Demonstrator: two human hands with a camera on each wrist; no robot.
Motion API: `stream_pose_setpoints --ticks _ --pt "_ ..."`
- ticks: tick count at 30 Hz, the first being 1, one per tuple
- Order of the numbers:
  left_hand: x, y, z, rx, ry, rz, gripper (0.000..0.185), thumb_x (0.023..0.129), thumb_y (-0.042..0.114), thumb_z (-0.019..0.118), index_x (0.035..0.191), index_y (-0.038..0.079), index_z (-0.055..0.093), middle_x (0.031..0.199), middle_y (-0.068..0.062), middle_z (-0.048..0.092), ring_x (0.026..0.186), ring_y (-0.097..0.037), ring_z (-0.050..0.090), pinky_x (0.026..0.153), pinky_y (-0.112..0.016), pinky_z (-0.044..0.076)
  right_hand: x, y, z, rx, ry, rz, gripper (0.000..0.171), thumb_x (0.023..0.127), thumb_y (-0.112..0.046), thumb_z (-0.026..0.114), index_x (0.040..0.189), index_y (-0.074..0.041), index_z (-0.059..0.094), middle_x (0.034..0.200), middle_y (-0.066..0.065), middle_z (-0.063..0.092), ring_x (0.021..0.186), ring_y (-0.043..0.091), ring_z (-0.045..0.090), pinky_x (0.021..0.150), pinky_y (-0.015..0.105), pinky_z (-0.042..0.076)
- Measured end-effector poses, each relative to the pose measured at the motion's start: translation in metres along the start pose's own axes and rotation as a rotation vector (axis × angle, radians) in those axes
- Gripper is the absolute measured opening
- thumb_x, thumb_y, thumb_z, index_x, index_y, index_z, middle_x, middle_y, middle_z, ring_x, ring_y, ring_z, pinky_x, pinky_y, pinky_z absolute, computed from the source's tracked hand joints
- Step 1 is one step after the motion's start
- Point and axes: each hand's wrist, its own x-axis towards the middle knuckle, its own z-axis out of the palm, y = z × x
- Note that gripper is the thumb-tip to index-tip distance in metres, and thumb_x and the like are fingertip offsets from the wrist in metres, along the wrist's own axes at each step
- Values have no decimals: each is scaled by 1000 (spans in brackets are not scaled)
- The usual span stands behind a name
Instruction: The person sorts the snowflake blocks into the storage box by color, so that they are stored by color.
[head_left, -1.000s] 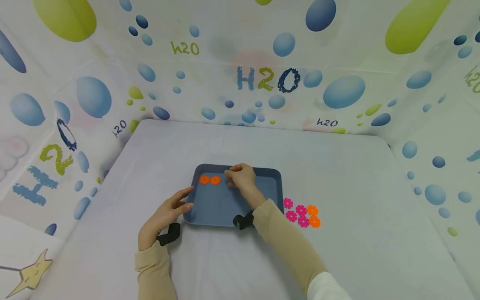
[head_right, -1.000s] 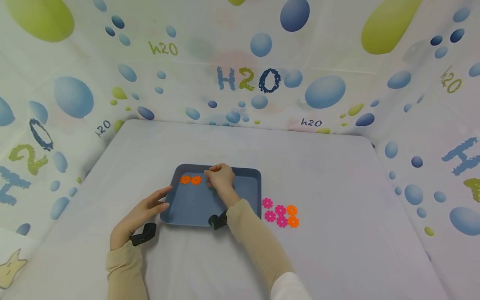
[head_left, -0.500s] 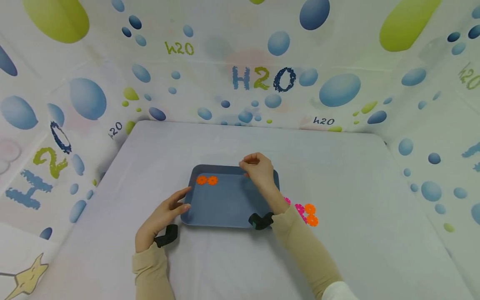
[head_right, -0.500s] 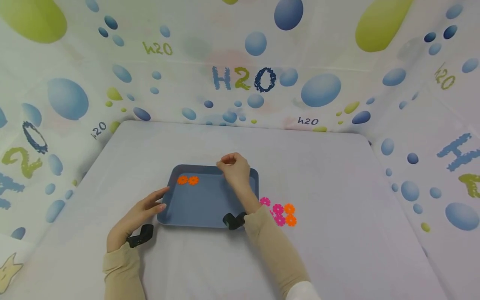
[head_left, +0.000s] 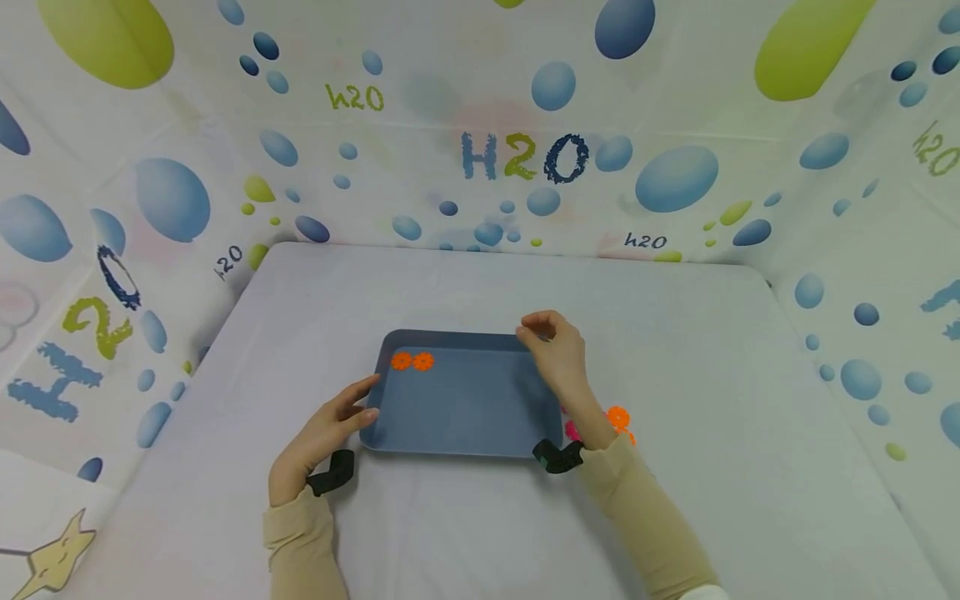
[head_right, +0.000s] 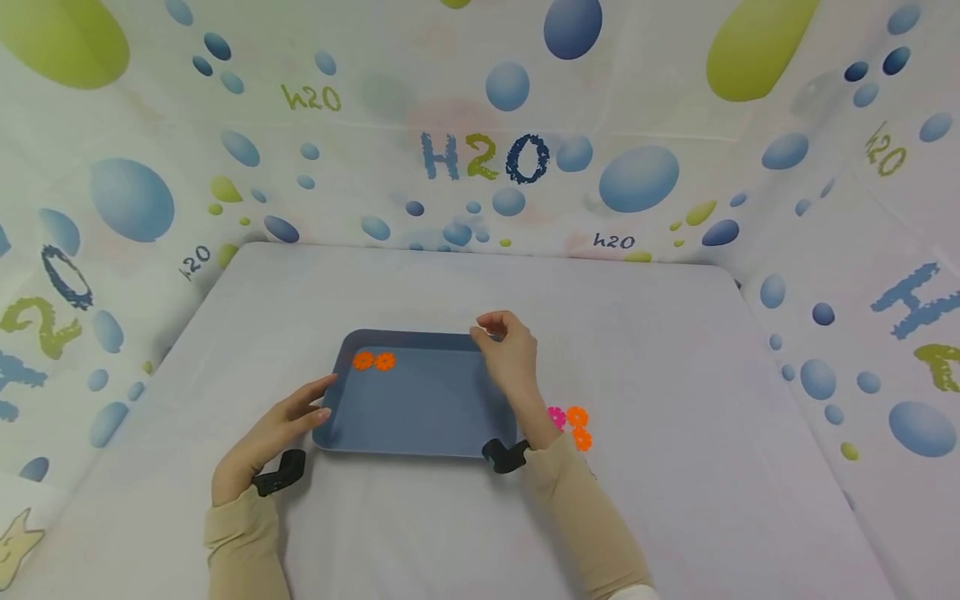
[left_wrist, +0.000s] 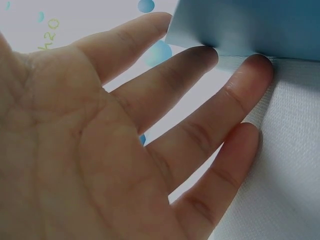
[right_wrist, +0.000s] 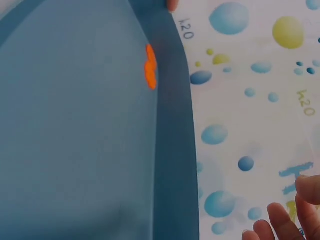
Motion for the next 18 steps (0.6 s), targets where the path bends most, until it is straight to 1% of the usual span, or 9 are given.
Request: stream_pose_setpoints --ticks 3,6,8,12,18 --pt "0 -1 0 3 0 0 59 93 23 53 145 11 27 145 -25 26 123 -48 36 93 -57 37 -1 4 -9 -7 4 -6 23 87 -24 63 104 -9 63 104 4 65 98 19 59 83 34 49" --pt "1 -2 1 2 -3 0 59 93 25 53 145 11 27 145 -25 25 123 -49 35 93 -57 36 -2 11 -20 -28 19 -6 23 88 -24 62 106 -10 63 106 4 65 99 19 60 81 35 50" --pt "1 -2 0 -1 -2 3 59 93 25 53 145 11 27 145 -25 25 123 -48 35 93 -57 36 -2 17 -27 -57 40 -14 23 88 -23 62 107 -11 64 106 4 65 100 19 60 82 34 50" --pt "1 -3 -1 -5 2 6 59 93 24 53 145 12 28 145 -24 26 123 -48 36 93 -57 36 -2 26 -41 -124 89 -18 24 87 -19 63 109 -10 64 107 8 65 102 21 60 82 36 50" --pt "0 -2 0 -2 -1 6 59 93 24 53 145 11 27 145 -25 26 123 -49 36 93 -57 37 -10 39 -58 -216 94 -3 27 87 -20 62 113 -11 63 112 13 63 102 27 59 83 40 50"
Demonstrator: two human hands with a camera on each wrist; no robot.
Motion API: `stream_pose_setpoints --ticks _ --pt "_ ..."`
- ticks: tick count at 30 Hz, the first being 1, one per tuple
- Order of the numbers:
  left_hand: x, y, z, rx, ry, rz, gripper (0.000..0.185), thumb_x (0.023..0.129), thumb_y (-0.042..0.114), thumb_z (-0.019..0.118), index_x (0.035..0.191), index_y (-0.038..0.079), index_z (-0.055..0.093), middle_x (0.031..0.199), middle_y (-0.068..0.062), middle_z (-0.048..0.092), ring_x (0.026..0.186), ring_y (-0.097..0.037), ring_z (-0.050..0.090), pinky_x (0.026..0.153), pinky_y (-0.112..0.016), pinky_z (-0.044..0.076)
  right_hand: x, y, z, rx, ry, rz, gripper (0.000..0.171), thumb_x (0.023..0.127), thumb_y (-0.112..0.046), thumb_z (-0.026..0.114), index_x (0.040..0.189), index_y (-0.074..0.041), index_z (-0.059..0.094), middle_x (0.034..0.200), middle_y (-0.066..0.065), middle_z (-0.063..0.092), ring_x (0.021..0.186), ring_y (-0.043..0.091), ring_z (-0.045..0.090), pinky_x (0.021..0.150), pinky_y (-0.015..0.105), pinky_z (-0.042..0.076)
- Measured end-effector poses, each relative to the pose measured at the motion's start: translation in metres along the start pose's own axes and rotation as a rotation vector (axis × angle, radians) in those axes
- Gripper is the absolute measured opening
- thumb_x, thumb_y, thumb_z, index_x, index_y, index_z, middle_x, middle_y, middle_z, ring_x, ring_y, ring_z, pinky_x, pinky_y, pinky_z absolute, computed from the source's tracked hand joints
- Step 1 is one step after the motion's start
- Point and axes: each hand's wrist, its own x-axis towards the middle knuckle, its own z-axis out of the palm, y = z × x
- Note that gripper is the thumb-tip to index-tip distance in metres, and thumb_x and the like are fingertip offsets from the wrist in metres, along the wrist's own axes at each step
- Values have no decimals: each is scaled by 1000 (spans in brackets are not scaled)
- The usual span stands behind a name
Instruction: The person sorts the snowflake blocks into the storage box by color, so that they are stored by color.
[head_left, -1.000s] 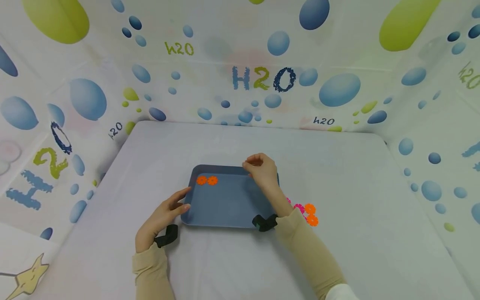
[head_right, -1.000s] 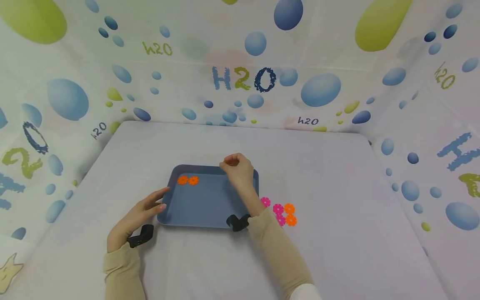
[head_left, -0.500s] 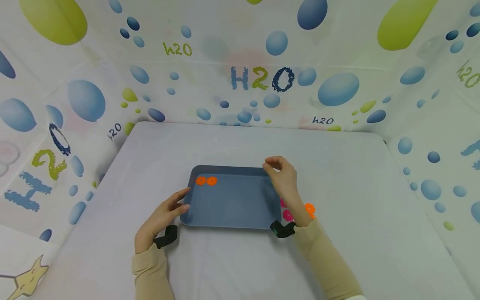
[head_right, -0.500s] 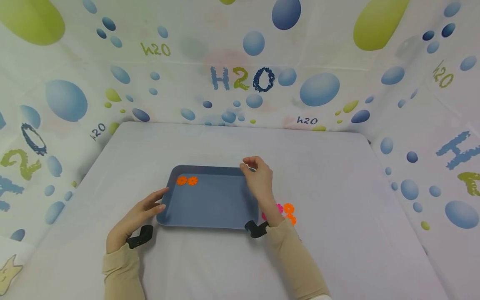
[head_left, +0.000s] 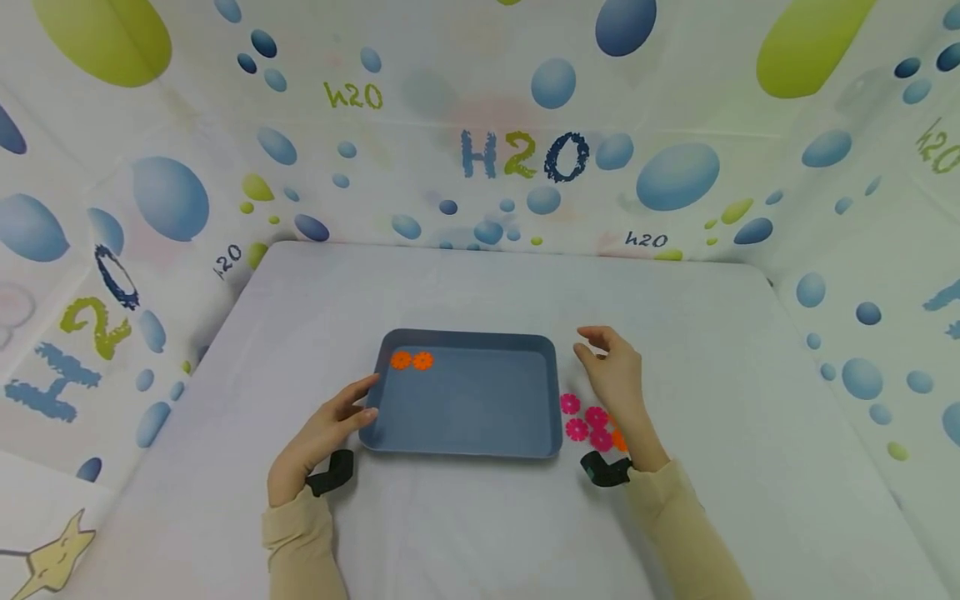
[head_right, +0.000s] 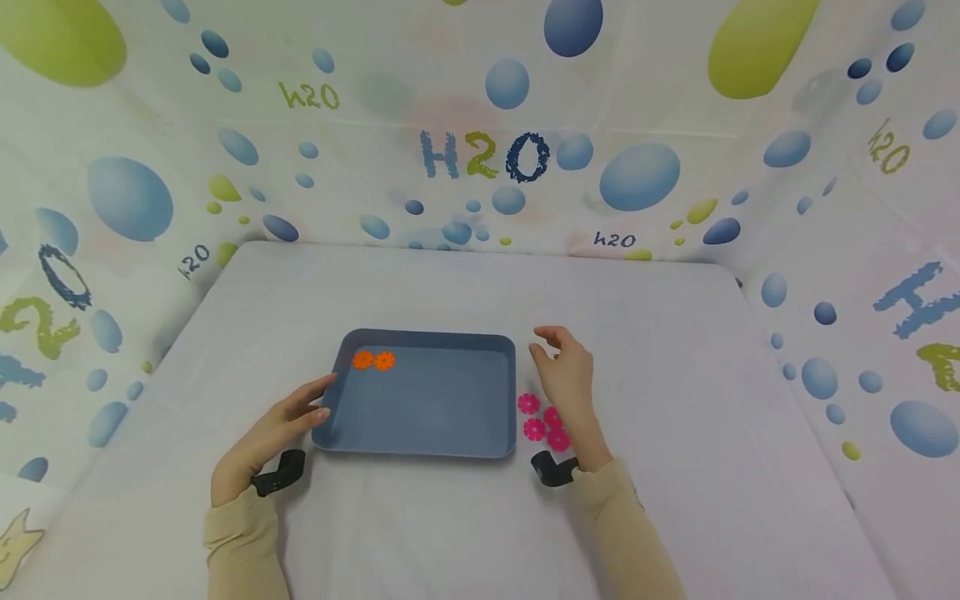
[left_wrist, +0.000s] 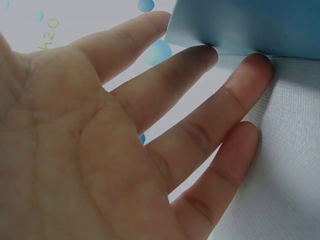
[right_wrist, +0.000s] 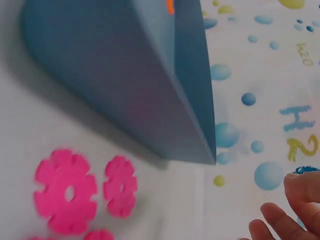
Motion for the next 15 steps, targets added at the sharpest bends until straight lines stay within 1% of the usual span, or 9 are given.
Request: stream_pose_setpoints --ticks 6,10,12,14,15 --pt "0 -1 1 4 -4 -2 59 93 25 52 145 12 27 145 -25 26 123 -48 35 93 -57 37 -13 15 -11 -80 24 -18 25 87 -14 61 112 -7 62 111 16 62 103 31 56 88 44 46" --pt "1 -1 1 7 -4 -5 59 93 25 52 145 12 27 145 -25 25 123 -48 35 93 -57 36 -21 24 -17 -124 16 -21 25 86 -11 62 110 -5 62 110 19 63 103 34 57 86 47 46" --pt "1 -1 1 4 -5 -4 59 93 25 52 145 12 27 145 -25 25 123 -49 35 93 -58 36 -25 28 -19 -149 0 -18 26 85 -11 63 110 -5 62 109 20 63 101 36 57 80 44 49" --pt "1 -1 1 5 -6 -2 59 94 25 52 145 12 26 145 -26 25 123 -49 34 93 -58 36 -28 33 -20 -167 -24 -12 26 85 -10 62 111 -5 62 109 21 63 96 36 58 67 38 51" --pt "1 -1 1 6 -6 -2 59 93 24 52 145 12 26 145 -26 25 123 -49 34 93 -58 36 -30 34 -20 -171 -34 -5 26 85 -10 63 110 -5 62 109 21 62 92 36 58 59 34 49"
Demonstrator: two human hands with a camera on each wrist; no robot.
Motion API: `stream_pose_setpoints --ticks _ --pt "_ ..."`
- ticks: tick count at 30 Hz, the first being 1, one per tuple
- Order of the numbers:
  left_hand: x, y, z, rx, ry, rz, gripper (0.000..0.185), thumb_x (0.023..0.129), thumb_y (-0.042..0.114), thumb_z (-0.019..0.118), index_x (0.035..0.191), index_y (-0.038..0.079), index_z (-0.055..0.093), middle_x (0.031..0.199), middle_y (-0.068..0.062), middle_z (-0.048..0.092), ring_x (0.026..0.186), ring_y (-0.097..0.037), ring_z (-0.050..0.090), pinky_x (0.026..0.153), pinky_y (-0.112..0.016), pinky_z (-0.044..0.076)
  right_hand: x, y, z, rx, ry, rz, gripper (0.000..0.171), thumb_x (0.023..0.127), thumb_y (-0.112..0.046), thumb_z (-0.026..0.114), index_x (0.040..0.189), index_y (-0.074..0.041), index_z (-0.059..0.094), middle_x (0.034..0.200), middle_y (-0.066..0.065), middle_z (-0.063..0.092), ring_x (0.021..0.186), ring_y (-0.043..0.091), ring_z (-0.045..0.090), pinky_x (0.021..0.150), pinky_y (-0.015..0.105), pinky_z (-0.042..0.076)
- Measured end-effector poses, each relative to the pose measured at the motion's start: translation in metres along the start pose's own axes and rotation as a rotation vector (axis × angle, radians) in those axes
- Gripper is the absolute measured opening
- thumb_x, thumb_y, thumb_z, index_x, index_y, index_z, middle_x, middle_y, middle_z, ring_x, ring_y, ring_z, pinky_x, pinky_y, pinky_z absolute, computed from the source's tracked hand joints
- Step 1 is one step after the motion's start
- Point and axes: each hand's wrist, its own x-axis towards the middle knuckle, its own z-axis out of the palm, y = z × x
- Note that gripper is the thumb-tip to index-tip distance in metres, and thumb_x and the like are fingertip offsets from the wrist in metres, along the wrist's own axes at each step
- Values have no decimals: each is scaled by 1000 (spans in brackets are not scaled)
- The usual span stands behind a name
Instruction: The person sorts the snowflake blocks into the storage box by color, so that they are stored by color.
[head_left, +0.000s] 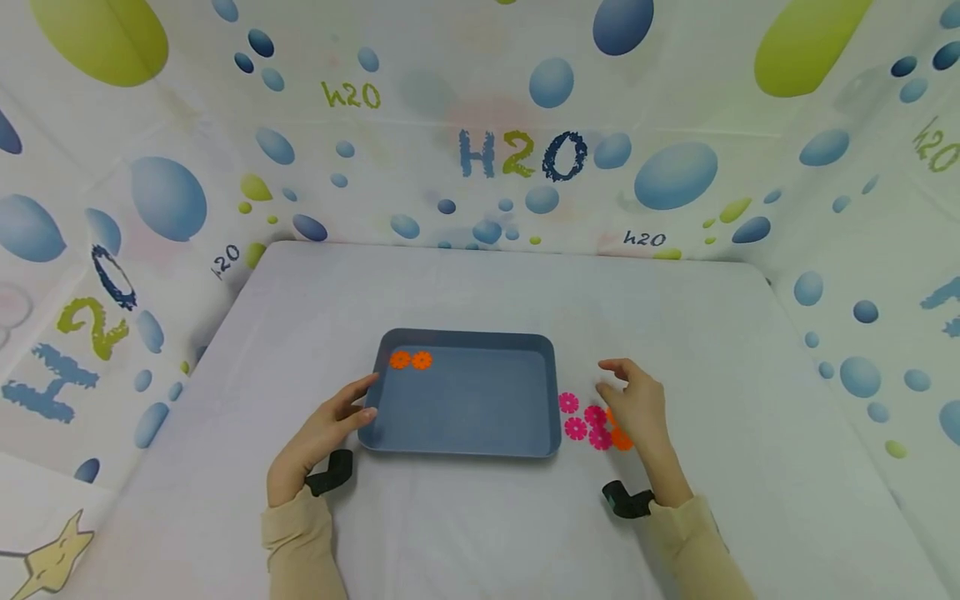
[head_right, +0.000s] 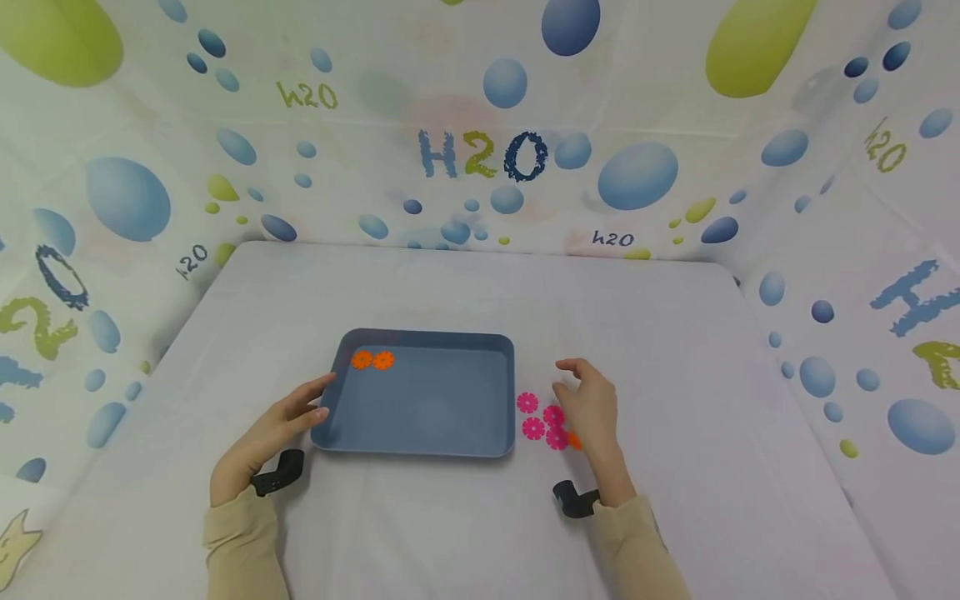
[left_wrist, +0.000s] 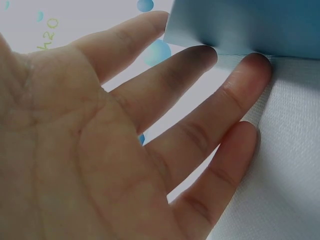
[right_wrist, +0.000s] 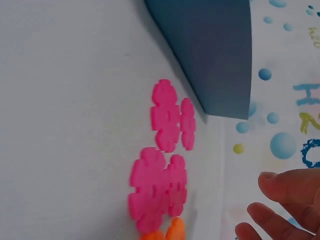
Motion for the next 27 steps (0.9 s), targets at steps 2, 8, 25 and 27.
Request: stream_pose_setpoints --ticks 2,8,25,27 --pt "0 0 0 -1 2 0 59 93 24 52 145 12 26 145 -25 25 123 -49 34 93 -58 36 -3 3 0 -7 -20 7 27 85 -10 62 111 -5 62 111 22 62 91 36 57 51 28 45" --pt "1 -1 0 -8 1 -4 59 93 22 52 145 12 26 145 -26 25 123 -49 35 93 -58 36 -14 8 0 -49 -48 54 30 83 -9 63 113 -4 61 111 22 61 96 35 55 63 36 50" --pt "2 -5 1 -1 6 -7 60 93 27 52 145 13 27 145 -24 25 123 -48 35 94 -58 35 -26 22 4 -115 -31 75 35 77 -1 66 112 0 60 105 22 63 92 34 58 73 43 51" --pt "2 -5 1 -2 8 -8 60 93 27 52 145 14 27 145 -24 25 123 -49 35 94 -58 35 -27 23 3 -120 -19 66 34 77 0 66 111 1 61 103 21 63 88 33 59 69 41 52"
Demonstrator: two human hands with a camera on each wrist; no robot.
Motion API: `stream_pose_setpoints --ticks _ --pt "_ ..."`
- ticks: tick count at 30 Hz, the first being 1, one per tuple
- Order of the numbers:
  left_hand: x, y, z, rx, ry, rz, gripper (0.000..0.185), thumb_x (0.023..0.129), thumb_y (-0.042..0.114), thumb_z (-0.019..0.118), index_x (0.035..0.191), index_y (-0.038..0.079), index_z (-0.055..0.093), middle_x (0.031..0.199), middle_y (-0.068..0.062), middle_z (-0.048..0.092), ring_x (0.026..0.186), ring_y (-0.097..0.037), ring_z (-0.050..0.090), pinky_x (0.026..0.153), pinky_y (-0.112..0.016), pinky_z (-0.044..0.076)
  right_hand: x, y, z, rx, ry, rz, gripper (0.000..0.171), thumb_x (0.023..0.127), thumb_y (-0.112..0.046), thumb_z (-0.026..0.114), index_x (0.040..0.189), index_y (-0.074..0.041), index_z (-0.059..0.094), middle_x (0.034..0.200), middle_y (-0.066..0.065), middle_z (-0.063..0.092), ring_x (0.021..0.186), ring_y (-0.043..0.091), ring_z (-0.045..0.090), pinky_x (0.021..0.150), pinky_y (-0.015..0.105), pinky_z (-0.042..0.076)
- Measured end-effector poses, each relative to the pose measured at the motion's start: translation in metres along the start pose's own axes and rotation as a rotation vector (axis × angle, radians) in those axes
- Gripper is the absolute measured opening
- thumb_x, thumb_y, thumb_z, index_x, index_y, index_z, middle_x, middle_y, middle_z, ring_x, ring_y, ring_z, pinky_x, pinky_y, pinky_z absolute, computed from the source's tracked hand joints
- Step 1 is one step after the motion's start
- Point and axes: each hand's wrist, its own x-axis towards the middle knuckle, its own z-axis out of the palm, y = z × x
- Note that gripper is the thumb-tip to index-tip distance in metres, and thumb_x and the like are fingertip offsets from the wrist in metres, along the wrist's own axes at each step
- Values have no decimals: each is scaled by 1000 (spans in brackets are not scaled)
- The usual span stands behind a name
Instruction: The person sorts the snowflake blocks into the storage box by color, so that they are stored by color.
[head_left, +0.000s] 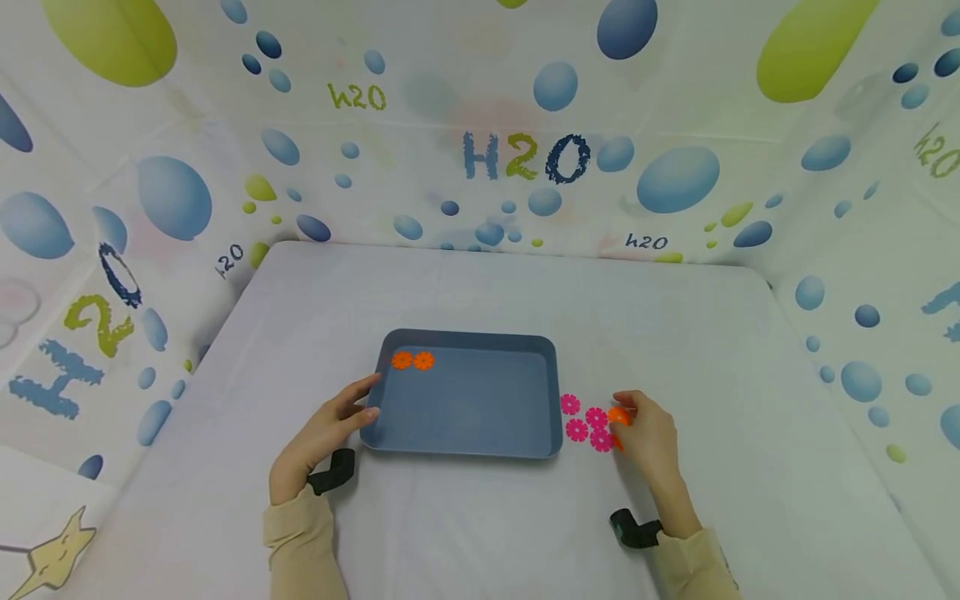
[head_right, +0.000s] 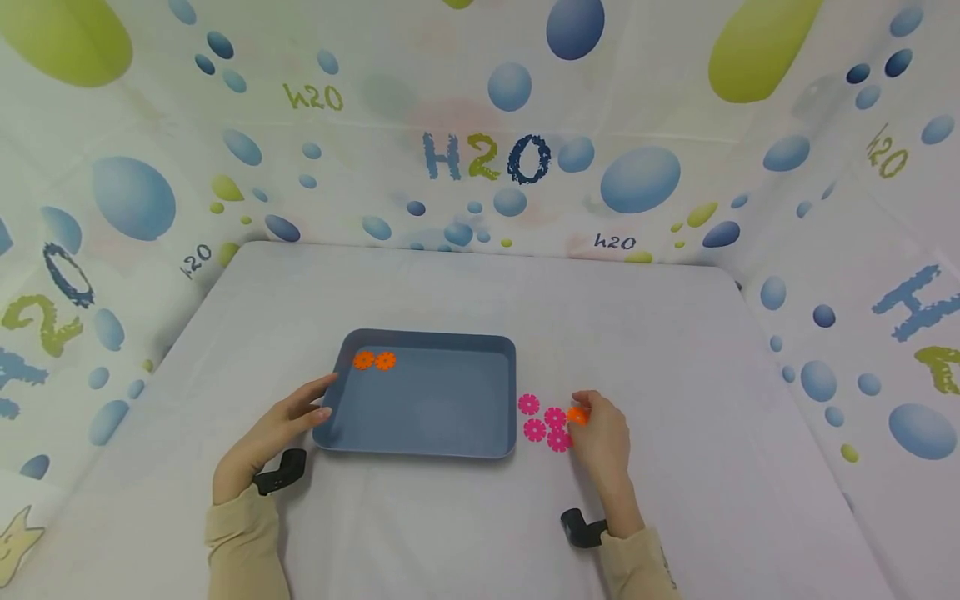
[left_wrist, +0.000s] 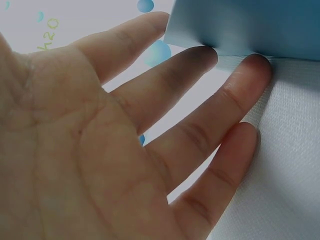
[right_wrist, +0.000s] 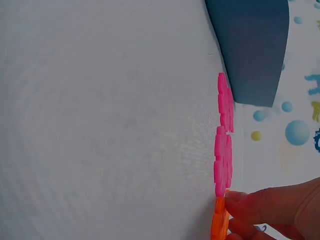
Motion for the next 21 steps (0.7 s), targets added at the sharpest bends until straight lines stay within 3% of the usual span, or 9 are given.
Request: stream_pose_setpoints --ticks 5,11,21 --pt "-1 1 -1 -4 -5 7 60 93 24 52 145 12 26 145 -25 24 123 -50 35 93 -58 36 1 2 -1 -8 4 -1 34 76 0 67 110 1 62 100 21 63 84 32 59 63 38 52" --pt "1 0 0 -4 2 -5 60 93 25 53 145 13 27 145 -25 25 123 -49 35 94 -58 35 3 4 -1 -4 -16 7 33 76 0 67 109 2 61 99 20 62 85 32 57 65 39 51" --pt "-1 2 -1 6 -4 0 59 93 24 52 145 12 26 145 -26 24 123 -50 34 93 -59 35 4 7 -4 -3 -37 16 30 76 -2 69 105 3 62 95 20 61 79 29 56 57 29 47"
